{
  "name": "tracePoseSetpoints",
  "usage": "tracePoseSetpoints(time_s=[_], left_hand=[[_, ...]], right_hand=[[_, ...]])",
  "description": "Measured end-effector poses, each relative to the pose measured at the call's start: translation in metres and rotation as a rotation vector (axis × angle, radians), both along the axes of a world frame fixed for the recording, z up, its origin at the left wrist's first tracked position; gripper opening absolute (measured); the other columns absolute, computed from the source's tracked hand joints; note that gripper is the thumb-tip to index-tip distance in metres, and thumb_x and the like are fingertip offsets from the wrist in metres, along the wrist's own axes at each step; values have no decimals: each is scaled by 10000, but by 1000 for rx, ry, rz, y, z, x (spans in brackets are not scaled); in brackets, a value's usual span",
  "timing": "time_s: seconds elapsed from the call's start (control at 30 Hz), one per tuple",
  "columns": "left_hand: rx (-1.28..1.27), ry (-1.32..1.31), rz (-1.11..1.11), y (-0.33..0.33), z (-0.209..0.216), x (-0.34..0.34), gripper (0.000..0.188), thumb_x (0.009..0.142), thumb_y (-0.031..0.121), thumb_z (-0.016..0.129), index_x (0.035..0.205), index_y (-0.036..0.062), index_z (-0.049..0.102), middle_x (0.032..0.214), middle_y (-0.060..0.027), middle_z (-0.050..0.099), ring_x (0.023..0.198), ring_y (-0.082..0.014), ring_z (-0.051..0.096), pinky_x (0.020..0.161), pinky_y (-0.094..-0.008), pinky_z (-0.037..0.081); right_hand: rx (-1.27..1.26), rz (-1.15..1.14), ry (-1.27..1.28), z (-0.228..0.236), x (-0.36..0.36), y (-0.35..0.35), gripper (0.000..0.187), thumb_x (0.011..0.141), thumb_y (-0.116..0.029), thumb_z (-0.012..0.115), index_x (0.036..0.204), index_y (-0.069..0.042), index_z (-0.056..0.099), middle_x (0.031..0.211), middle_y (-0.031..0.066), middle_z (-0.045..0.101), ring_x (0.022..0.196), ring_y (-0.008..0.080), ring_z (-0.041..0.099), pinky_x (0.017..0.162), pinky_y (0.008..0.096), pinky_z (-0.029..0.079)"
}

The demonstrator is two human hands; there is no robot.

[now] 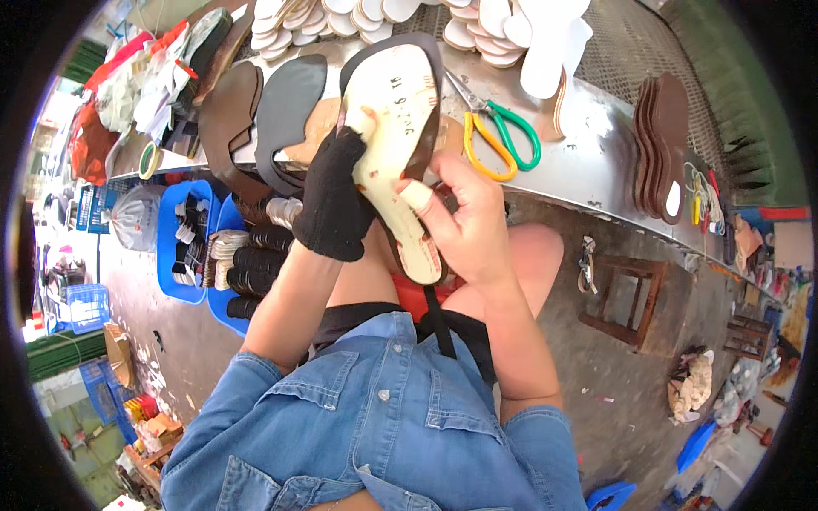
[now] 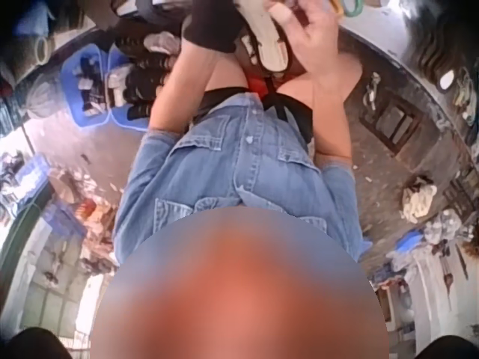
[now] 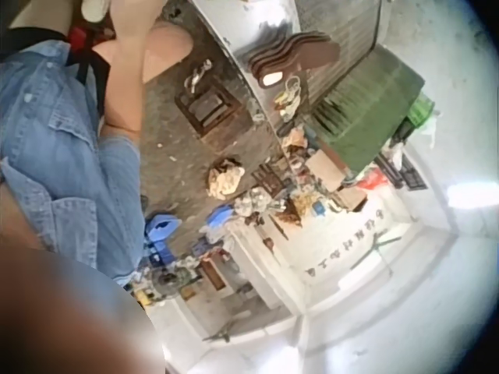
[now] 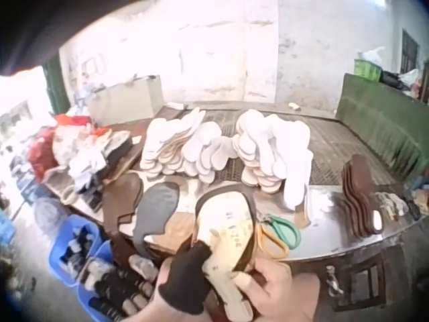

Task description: Cutting and assembling components for shoe soles in a manufacturing setting.

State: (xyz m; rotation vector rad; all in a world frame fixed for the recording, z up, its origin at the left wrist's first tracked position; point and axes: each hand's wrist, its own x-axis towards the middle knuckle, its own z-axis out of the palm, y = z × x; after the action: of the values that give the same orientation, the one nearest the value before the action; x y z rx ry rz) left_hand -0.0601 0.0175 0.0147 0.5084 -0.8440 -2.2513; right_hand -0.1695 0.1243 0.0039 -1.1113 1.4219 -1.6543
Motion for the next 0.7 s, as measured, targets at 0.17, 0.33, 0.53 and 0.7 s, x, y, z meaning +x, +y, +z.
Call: tracePoseSetpoints(time_s=[0.17,0.33,0.53,0.7], left_hand=[[-69,42,159,17,4,-7,452,864,197,556,1242,-27,449,1111,-128,589,929,-182,617,804,-304,502],[-85,-88,153,42,6,-5,483,851,201,597,1254,-19,448,1112,-115,584,952,-165,601,815,-302,498],[-161,-94,185,46,0,-8,422,861,157,582,1222,-34,476,1085,-111,597,946,-154,593,806,-281,488],[-308,-198,287,45,-1,-10,388,869,154,562,1197,-39,490,1064,-104,603,936,-148,591,804,-277,486]], right_hand=[[-65,-96,-359,-1,-9,-1,175,889,-194,568,952,-31,575,809,7,590,744,63,559,639,210,433],[-56,-2,-673,-3,-10,-11,467,976,-345,311,1287,-8,399,1254,127,503,1130,219,511,958,379,416],[-159,-249,-447,6,-13,-21,321,955,-263,479,877,8,632,759,23,621,642,51,516,595,206,418],[69,-324,465,11,-24,-21,334,930,-228,526,690,0,567,619,-50,519,566,41,414,499,210,332]])
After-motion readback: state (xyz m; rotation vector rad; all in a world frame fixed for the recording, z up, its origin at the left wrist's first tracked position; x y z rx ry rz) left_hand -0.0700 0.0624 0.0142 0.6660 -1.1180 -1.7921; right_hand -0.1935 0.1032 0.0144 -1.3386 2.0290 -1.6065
